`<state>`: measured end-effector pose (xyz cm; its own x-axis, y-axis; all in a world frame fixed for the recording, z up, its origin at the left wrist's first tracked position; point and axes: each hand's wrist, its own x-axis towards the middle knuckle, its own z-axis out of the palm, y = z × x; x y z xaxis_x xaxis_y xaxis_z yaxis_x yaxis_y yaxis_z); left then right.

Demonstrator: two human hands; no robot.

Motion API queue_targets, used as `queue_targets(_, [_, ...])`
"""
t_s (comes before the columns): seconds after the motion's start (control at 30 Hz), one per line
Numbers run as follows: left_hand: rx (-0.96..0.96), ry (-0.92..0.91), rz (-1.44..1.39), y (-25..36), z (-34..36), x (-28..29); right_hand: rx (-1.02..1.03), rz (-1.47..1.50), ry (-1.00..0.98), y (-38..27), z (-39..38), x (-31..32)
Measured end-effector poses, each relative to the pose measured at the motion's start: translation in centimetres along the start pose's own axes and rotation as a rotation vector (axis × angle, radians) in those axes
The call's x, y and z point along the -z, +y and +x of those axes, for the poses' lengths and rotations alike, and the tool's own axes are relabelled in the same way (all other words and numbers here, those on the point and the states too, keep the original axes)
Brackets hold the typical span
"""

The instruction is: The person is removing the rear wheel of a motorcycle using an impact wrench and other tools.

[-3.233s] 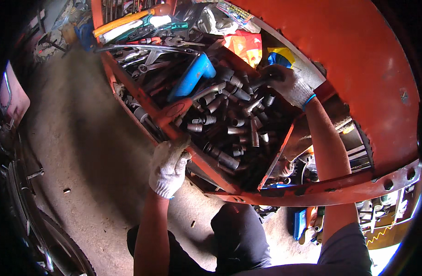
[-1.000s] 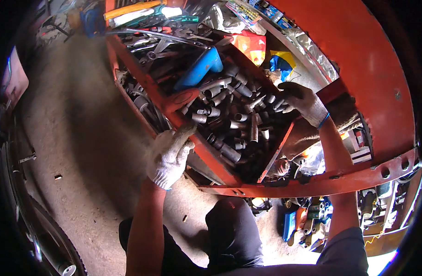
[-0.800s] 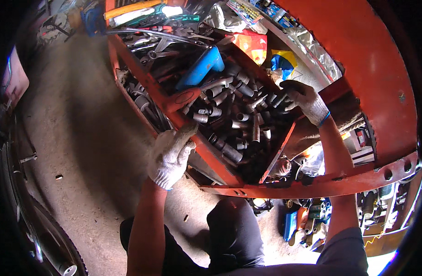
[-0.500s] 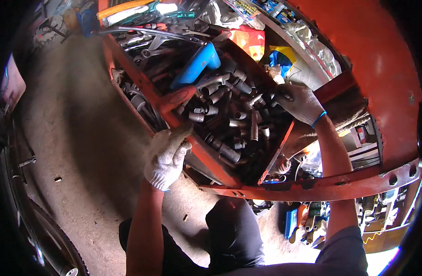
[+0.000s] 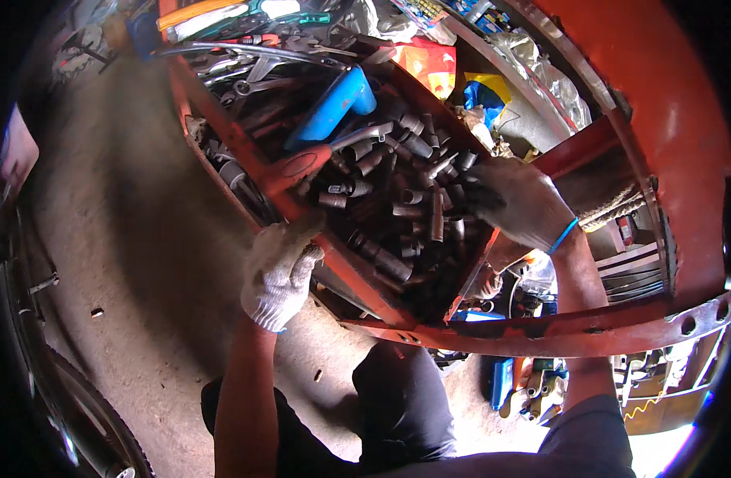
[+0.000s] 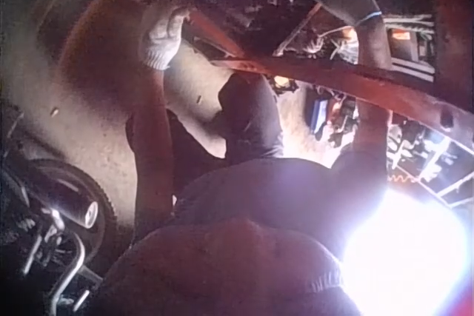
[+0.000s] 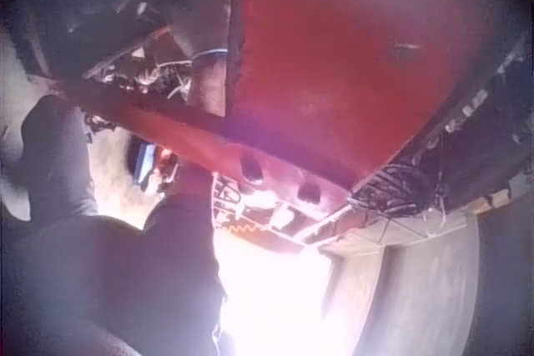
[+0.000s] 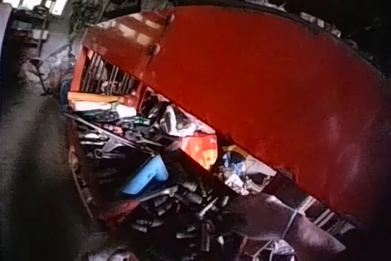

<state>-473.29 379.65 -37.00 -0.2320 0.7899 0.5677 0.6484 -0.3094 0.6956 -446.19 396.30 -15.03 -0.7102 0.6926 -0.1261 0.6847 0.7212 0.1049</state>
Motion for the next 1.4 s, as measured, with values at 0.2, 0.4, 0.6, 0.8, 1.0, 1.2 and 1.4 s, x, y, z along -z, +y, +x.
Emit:
queue_targets(0.2, [-0.055, 0.038, 0.012, 0.1, 0.4, 0.0, 0.320, -0.164, -0.081, -4.4, 0.2, -2.7])
queue_targets(0.4, [-0.022, 0.046, -0.042, 0.5, 0.6, -0.5, 0.426, 0.026, 0.128, 0.6, 2.7, -2.7])
queue_targets(0.6, [-0.050, 0.096, -0.066, 0.7, 0.7, -0.5, 0.427, 0.295, 0.101, 2.4, 7.7, -4.3])
queue_targets(0.8, [-0.012, 0.051, -0.034, 0.5, 0.4, 0.1, 0.454, 0.014, 0.072, 1.1, 6.5, -3.7])
queue_targets(1.0, [0.000, 0.054, -0.072, 0.0, 0.1, -0.3, 0.348, 0.001, 0.152, 2.9, 5.5, -2.9])
queue_targets(1.2, [-0.023, 0.058, -0.073, 0.7, 0.7, -0.4, 0.205, 0.076, 0.257, 3.7, 2.6, -0.6])
queue_targets(1.4, [-0.026, 0.043, -0.035, 0.2, 0.2, 0.0, -0.053, -0.083, 0.049, 1.0, 1.3, -1.2])
